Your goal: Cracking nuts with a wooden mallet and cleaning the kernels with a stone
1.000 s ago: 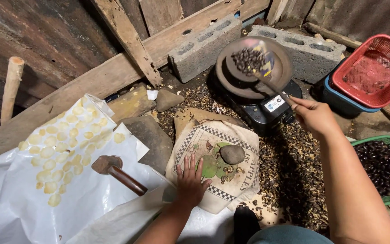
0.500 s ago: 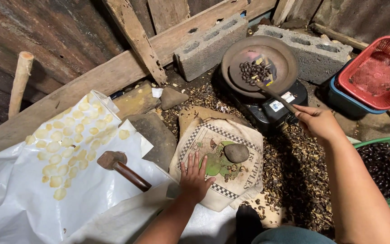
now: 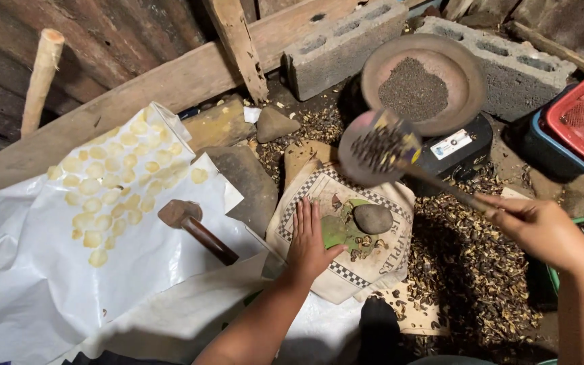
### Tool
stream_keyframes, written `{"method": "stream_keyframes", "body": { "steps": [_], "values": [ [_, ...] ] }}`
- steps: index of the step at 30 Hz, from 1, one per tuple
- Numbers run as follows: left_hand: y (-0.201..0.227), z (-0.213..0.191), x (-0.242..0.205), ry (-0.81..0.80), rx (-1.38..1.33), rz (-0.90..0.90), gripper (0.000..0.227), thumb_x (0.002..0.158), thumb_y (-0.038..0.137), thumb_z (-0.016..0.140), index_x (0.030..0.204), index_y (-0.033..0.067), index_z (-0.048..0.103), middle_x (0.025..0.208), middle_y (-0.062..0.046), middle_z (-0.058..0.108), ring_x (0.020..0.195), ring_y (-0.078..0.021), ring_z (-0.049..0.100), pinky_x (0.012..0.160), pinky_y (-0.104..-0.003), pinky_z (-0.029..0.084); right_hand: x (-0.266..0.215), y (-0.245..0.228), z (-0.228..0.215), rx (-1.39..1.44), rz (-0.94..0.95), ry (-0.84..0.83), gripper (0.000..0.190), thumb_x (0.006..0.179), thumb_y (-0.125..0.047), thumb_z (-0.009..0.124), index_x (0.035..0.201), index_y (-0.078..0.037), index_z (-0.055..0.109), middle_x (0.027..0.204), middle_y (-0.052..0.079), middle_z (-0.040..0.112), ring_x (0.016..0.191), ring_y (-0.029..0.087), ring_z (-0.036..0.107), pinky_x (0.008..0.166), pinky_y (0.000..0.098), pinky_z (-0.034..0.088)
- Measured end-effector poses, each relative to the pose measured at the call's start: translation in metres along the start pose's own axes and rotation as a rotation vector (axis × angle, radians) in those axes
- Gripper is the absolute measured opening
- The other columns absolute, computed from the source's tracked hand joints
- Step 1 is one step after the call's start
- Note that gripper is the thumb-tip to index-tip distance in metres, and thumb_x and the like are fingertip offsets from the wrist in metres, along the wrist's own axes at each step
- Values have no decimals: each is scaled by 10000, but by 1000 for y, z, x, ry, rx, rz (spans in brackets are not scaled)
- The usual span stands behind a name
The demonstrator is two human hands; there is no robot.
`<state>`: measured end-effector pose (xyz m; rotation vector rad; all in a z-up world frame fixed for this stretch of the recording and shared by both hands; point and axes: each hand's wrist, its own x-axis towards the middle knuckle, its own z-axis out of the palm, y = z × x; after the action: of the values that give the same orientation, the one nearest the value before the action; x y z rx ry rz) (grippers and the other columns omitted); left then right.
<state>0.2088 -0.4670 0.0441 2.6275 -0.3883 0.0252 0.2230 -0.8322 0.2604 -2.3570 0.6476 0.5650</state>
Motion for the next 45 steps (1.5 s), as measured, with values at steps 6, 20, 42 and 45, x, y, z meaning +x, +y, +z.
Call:
{"method": "stream_keyframes", "body": {
  "steps": [6, 20, 42, 45],
  "values": [
    [-4, 19, 16, 5, 23, -77, 1439, 724, 698, 837, 1621, -26, -26, 1658, -381, -92, 1563, -515, 17, 1246, -533, 179, -45, -39, 18, -639, -93, -91, 383, 966, -312, 650, 1315, -471, 669, 661, -13, 869, 395, 86, 498, 424, 194, 400],
    [-1, -6, 13, 75, -192, 30, 1113, 843, 498, 737, 1570, -107, 152, 1657, -357, 131, 1557, -487, 98, 1259, -561, 161, -48, -32, 31, -745, -434, 273, 346, 919, -275, 680, 1255, -357, 703, 1060, -65, 792, 480, 122, 743, 467, 258, 652],
    [-33, 26, -63, -224, 367, -92, 1259, 821, 719, 680, 1556, -150, 143, 1642, -390, 109, 1561, -437, 119, 1261, -449, 115, -148, 261, 103, -303, 612, 724, 537, 963, -240, 609, 1477, -105, 530, 942, 169, 743, 693, 373, 751, 595, 499, 602],
    [-38, 26, -63, -232, 385, -96, 1238, 802, 692, 716, 1533, -166, 204, 1615, -405, 196, 1543, -444, 202, 1255, -440, 188, -114, 273, 118, -442, 625, 634, 555, 1040, -205, 496, 1586, -127, 438, 858, 107, 737, 546, 231, 696, 461, 386, 565]
  ]
}}
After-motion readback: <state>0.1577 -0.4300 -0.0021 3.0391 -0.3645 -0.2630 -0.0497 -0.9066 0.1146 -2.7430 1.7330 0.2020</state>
